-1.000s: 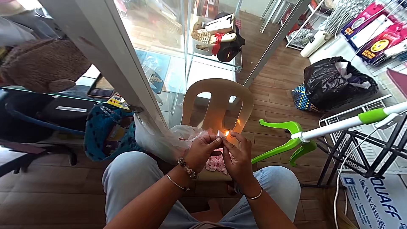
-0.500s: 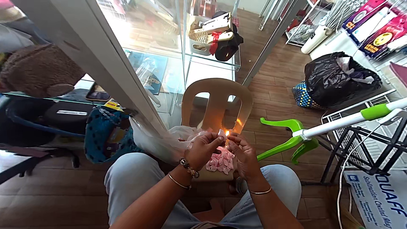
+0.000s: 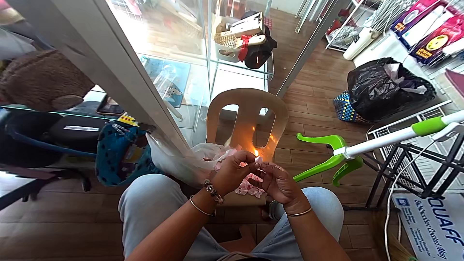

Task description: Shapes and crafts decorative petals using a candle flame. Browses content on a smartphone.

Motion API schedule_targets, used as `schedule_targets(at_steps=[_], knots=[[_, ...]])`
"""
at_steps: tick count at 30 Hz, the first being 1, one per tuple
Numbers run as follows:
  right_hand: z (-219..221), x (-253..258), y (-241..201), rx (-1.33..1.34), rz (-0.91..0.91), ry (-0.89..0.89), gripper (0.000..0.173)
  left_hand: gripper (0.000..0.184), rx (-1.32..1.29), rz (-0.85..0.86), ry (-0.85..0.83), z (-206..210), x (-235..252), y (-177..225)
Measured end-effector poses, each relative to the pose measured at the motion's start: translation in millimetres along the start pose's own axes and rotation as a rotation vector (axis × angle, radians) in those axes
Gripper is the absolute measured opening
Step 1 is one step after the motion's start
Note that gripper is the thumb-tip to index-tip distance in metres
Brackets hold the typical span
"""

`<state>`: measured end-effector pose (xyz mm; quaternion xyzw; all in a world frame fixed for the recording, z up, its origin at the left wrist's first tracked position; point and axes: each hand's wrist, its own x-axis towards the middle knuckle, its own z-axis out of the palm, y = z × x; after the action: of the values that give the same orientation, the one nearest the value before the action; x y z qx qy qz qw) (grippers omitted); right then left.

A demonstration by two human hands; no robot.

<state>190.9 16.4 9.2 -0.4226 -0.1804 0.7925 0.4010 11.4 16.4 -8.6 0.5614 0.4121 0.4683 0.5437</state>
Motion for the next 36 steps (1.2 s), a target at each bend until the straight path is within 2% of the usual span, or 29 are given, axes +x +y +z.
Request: schedule_targets(at_steps=[6, 9, 12, 14, 16, 19, 23, 29, 33, 36], knots=[[-8, -1, 2, 0.074, 0.137, -0.150, 0.008, 0.006, 0.033, 0.038, -0.082, -5, -2, -2], [-11, 0, 4, 0.095, 0.179, -0.207, 0.014, 0.013, -0.007, -0.036, -0.148, -6, -3, 0], [-12, 1, 6, 0.105, 0.197, -0.211, 0.017, 0.013, -0.074, -0.063, -0.211, -9, -3, -1], [-11, 0, 6, 0.093, 0.174, -0.182, 0.012, 0.007, -0.112, -0.060, -0.198, -11, -2, -1], [-5, -2, 7, 0.047, 0.081, -0.116, 0.007, 0.006, -0.151, -0.056, -0.145, -10, -1, 1], [3, -2, 8, -0.149, -0.189, -0.038, 0.005, 0.010, -0.241, -0.096, -0.008, -4, 1, 5], [1, 0, 16, -0.377, -0.555, -0.071, 0.019, 0.010, -0.314, -0.117, 0.077, 3, 4, 3], [2, 1, 20, -0.549, -0.811, 0.046, 0.015, 0.008, -0.341, 0.005, 0.164, 17, 2, 1], [-2, 3, 18, -0.584, -0.888, 0.051, 0.010, 0.004, -0.207, -0.007, 0.095, 9, 1, 9], [-8, 8, 17, -0.794, -1.050, 0.079, 0.011, 0.030, -0.109, -0.082, -0.030, -4, 1, 17]])
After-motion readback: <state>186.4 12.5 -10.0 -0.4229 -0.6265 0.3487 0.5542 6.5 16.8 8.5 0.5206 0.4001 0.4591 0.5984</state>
